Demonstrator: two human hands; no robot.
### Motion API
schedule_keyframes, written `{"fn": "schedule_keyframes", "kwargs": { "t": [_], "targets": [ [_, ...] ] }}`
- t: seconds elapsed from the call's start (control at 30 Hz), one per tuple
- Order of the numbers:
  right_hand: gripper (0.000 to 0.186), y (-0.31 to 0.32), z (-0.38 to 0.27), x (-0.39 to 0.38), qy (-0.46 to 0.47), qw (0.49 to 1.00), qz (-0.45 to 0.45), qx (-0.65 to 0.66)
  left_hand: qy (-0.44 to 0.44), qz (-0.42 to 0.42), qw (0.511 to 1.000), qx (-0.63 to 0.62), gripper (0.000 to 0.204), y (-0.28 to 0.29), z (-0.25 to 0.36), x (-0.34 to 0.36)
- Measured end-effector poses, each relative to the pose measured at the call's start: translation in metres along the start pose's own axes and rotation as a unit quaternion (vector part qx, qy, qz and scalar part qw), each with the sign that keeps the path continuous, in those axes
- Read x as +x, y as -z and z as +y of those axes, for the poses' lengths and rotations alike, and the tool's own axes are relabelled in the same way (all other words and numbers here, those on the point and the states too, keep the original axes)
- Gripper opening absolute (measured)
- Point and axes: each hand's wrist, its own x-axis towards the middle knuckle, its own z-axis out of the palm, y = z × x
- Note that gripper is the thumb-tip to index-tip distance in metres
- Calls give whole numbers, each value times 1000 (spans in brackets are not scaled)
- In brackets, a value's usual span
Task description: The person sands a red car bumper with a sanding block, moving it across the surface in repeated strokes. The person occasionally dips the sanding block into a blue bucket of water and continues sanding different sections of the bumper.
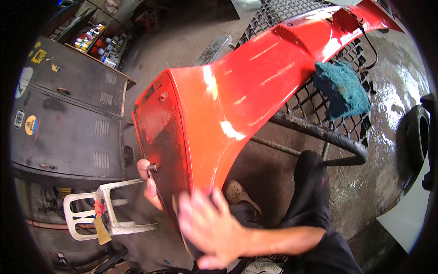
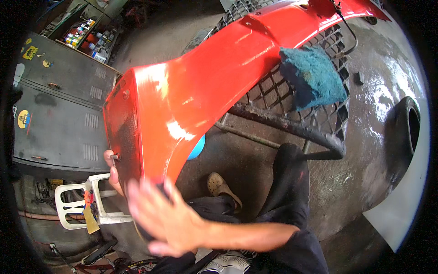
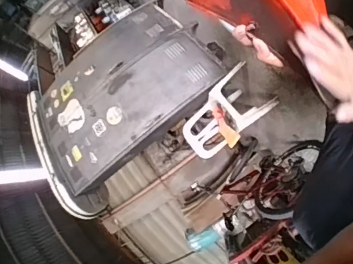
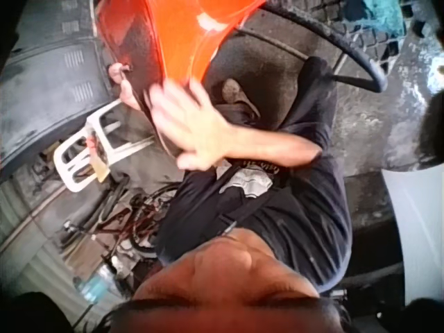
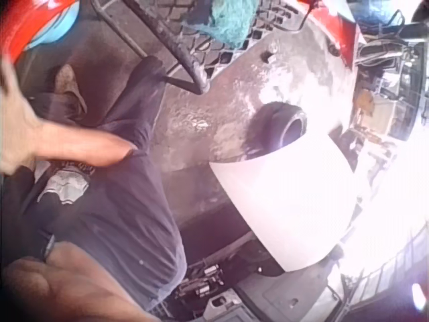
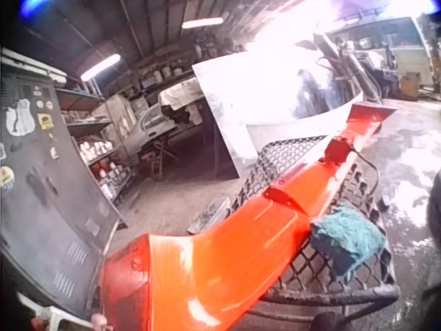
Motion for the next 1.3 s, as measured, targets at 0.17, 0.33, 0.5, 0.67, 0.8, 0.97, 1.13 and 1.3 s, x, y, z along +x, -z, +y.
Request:
{"fn": "schedule_keyframes", "kwargs": {
  "t": [0.17, 0.33, 0.5, 0.67, 0.8, 0.97, 1.13, 1.3],
  "targets": [
    [80, 23, 35, 11, -88, 993, 19, -72, 0, -2, 1000, -1, 39, 1, 0, 1],
    [71, 9, -8, 14, 17, 1000, 14, -7, -1, -2, 1000, 9, 38, -1, -2, 1],
    [70, 28, 37, 23, -123, 988, 50, -76, -3, -6, 1000, 10, 38, 2, 0, 0],
    [71, 13, 4, 9, 30, 999, 0, -17, -3, -27, 1000, -4, 38, 0, 2, 3],
    [68, 35, 38, 26, -114, 992, 20, -57, -7, -14, 1000, 6, 38, -1, -4, 2],
    [74, 27, -8, 38, -24, 999, -48, -9, -2, -20, 1000, -16, 38, 14, 3, 2],
    [66, 61, 57, 60, -160, 971, 57, -167, -31, 130, 990, -44, 33, 7, 0, 3],
    [75, 40, 18, 60, -207, 976, 64, -21, -574, -21, 692, 437, 39, -7, -48, 16]
  ]
}}
